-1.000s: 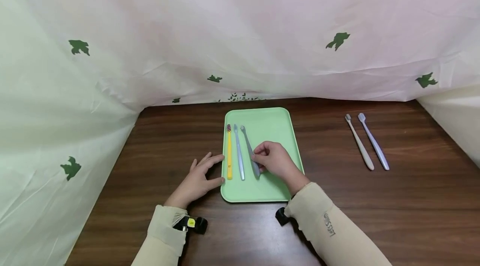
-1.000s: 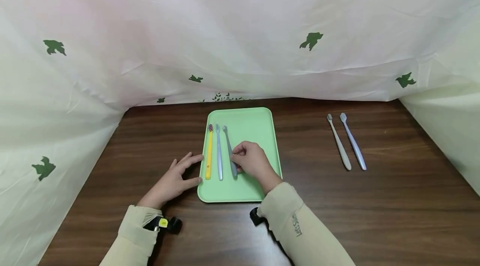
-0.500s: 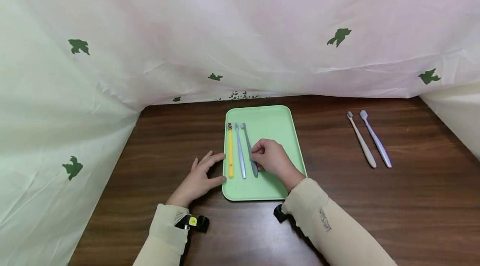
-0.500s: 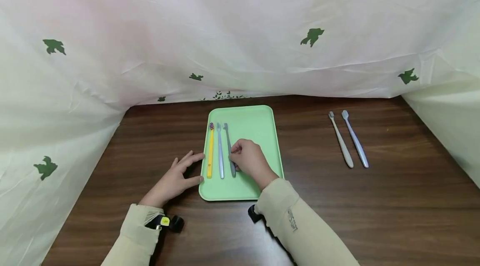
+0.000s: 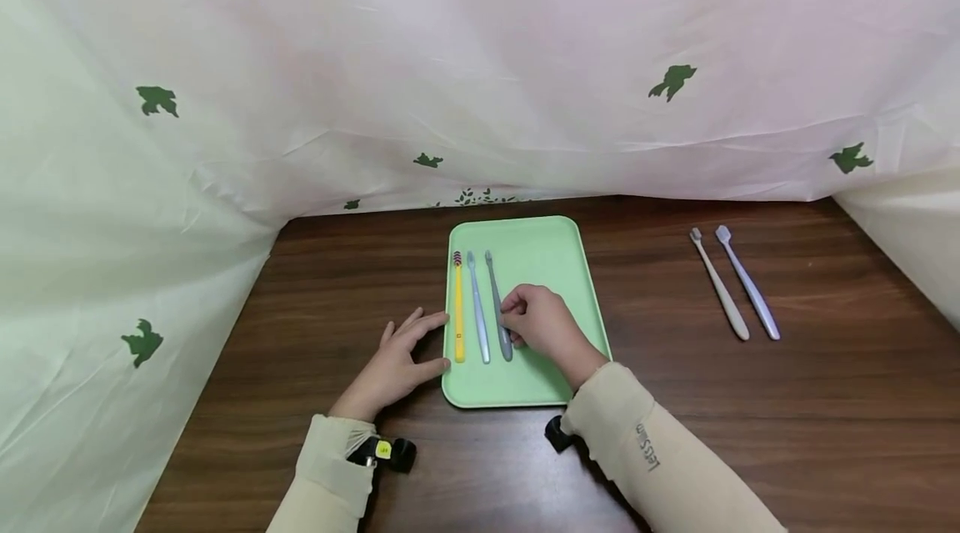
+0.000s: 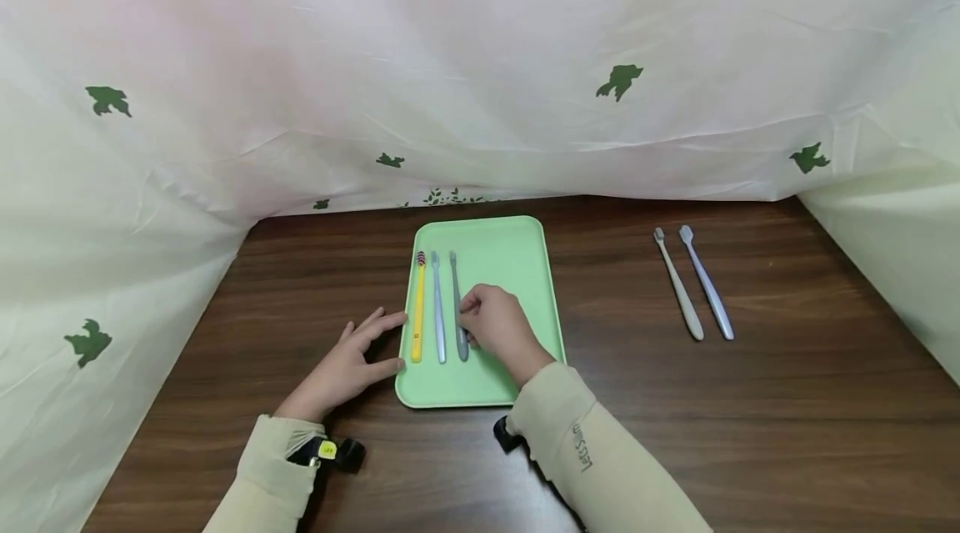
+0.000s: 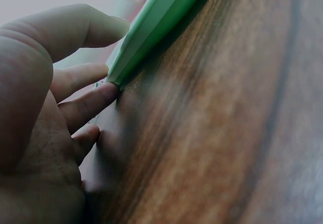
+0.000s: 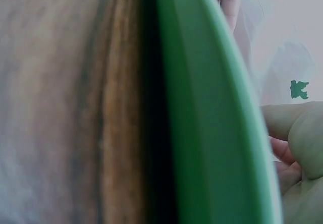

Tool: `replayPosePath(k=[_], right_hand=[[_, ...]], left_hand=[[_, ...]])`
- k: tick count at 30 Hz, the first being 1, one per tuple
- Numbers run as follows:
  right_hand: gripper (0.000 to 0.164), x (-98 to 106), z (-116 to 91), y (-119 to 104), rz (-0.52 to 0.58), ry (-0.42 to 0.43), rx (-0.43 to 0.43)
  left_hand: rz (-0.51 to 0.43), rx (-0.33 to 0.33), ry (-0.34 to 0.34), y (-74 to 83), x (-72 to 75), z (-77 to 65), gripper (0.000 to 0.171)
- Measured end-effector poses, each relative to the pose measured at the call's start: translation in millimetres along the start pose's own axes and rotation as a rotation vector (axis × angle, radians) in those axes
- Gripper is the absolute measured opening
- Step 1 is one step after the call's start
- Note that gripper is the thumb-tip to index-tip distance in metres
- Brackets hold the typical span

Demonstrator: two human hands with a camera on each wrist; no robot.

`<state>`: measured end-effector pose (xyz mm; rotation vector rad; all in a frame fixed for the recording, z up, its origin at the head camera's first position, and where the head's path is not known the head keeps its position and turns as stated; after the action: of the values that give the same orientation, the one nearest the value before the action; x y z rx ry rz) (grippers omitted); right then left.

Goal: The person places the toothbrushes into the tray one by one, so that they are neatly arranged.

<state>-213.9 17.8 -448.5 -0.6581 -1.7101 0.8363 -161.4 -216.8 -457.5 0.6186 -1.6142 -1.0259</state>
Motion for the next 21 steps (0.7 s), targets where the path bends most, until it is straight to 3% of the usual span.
replayPosePath(k=[9,21], right_hand=[[0.01,9.3,-4.5,-4.8,-0.014,-0.004,-0.006],[0.009,29.7,-22.5,-1.3,-0.026,0.015,0.058]], left_hand=[[0.002,0.005,-0.011,-0.2,1.2,3.1,0.063],[0.006,-0.001,-0.014,-2.0,1.0,1.8,0.064]])
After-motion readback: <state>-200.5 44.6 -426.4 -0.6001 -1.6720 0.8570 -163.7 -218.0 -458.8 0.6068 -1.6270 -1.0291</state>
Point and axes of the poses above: each hand's wrist, its own z-axis towards the middle knuckle, its own x-axis out of the back of the hand, y = z × x, the point moved 2 cm from there along z, towards the middle knuckle, and after that the axes turned 8 degrees about -z, right-handed, at the moved point
